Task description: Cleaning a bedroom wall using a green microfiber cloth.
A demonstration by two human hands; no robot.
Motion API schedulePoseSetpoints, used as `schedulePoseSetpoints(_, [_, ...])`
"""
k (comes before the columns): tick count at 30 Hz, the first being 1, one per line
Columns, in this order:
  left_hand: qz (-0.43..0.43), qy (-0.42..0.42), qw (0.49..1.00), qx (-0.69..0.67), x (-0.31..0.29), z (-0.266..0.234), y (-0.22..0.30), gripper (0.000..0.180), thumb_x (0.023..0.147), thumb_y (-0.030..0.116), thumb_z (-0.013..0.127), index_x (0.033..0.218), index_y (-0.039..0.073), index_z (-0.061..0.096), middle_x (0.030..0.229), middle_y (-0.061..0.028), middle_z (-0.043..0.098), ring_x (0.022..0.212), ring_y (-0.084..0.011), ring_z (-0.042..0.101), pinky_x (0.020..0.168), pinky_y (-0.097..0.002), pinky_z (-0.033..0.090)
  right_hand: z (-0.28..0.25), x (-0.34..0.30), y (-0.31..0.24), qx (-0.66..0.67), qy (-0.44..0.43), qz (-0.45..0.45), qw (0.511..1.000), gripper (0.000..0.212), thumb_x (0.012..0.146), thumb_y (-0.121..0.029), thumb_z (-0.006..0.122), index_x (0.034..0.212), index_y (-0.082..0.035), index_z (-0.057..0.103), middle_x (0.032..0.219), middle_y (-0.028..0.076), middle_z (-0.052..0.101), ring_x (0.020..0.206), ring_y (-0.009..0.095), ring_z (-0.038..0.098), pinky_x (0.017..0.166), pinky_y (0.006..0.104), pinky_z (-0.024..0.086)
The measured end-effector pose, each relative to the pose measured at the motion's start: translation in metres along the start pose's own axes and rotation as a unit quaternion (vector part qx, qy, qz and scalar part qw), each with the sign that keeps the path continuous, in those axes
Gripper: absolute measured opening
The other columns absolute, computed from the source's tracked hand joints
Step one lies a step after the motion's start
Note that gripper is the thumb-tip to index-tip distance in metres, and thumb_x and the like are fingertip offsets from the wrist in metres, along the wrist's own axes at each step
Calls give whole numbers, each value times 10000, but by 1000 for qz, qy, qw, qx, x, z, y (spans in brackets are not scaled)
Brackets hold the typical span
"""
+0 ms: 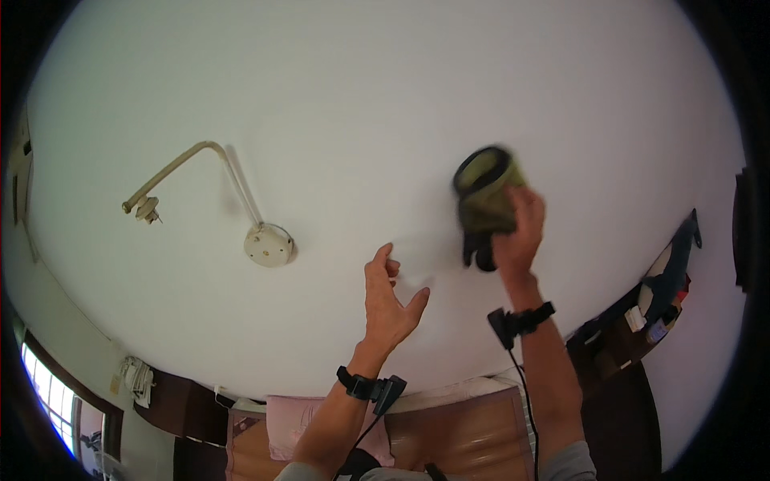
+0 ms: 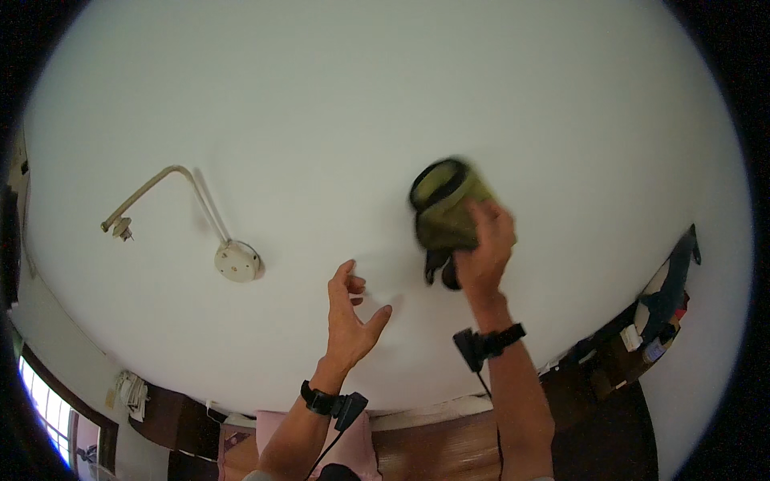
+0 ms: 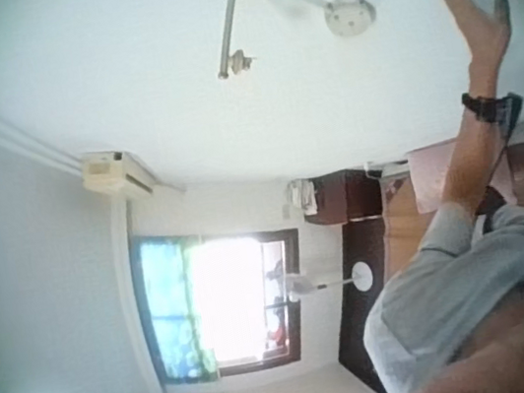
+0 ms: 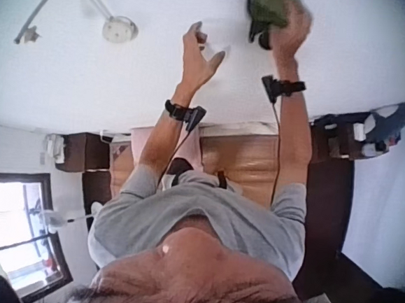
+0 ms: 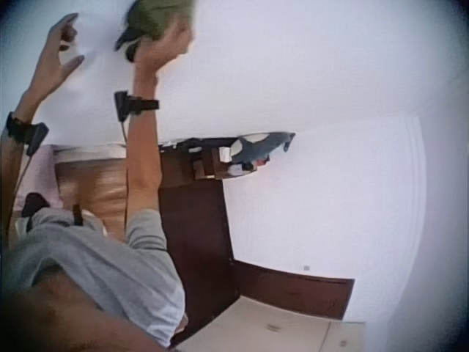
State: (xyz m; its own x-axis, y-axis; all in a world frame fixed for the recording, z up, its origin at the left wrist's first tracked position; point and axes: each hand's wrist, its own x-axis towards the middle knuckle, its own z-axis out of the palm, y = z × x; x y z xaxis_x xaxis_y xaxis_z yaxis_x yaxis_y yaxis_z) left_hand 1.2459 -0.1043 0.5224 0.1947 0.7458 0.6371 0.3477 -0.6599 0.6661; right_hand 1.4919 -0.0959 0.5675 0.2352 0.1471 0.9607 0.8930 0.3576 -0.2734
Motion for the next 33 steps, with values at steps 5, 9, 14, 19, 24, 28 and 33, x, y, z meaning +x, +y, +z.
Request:
schedulePoseSetpoints(5, [21,-8,999,-26,1,-7,-9,937,799,74,845,1574,73,319,1231,-129,523,1100,-252,552,970,-399,487,-2,3,-2,54,27,46,997,683,693,184,665,1325,-72,627,1281,187,597,1206,399,557,1053,471,459])
schedulePoseSetpoints(9, [44,-15,998,-31,0,-9,-15,875,806,0,818,1555,67,372,1181,-118,540,1054,-244,563,934,-376,496,1,-75,-20,47,-68,37,996,583,677,166,707,1219,-39,641,1276,202,604,1181,413,565,1027,479,474])
schedulePoseSetpoints(14, [115,-11,993,-3,3,-6,-31,849,803,-109,770,1558,51,415,1134,-120,558,1000,-241,579,867,-346,523,-5,-97,-12,10,-98,-48,994,510,690,135,729,1171,-17,654,1206,209,627,1134,410,585,971,466,497])
schedulePoseSetpoints(19, [193,-19,980,38,4,-2,-34,775,833,-195,676,1544,46,481,1145,-129,598,964,-231,600,809,-328,561,-19,-20,-3,16,27,25,999,553,722,120,704,1246,-38,620,1213,168,613,1152,378,583,1009,438,489])
schedulePoseSetpoints(24, [280,3,957,71,1,18,-61,598,869,-194,633,1421,36,624,1204,-147,634,953,-235,626,795,-320,576,-10,-56,17,-17,56,-5,998,666,645,118,763,1260,-85,610,1200,150,610,1154,385,582,1004,458,496])
schedulePoseSetpoints(28, [340,3,934,114,-1,16,-75,540,874,-164,646,1359,69,682,1284,-152,602,1083,-273,605,893,-359,549,4,-114,13,-45,44,-22,998,672,613,117,765,1230,-95,605,1191,156,610,1137,411,580,938,488,517])
schedulePoseSetpoints(33, [370,-3,915,164,-2,22,-94,392,893,-114,666,1200,103,777,1308,-131,605,1133,-294,591,937,-369,545,7,-150,14,-23,13,11,1000,671,616,87,793,1232,-97,599,1145,159,610,1098,404,573,902,489,518])
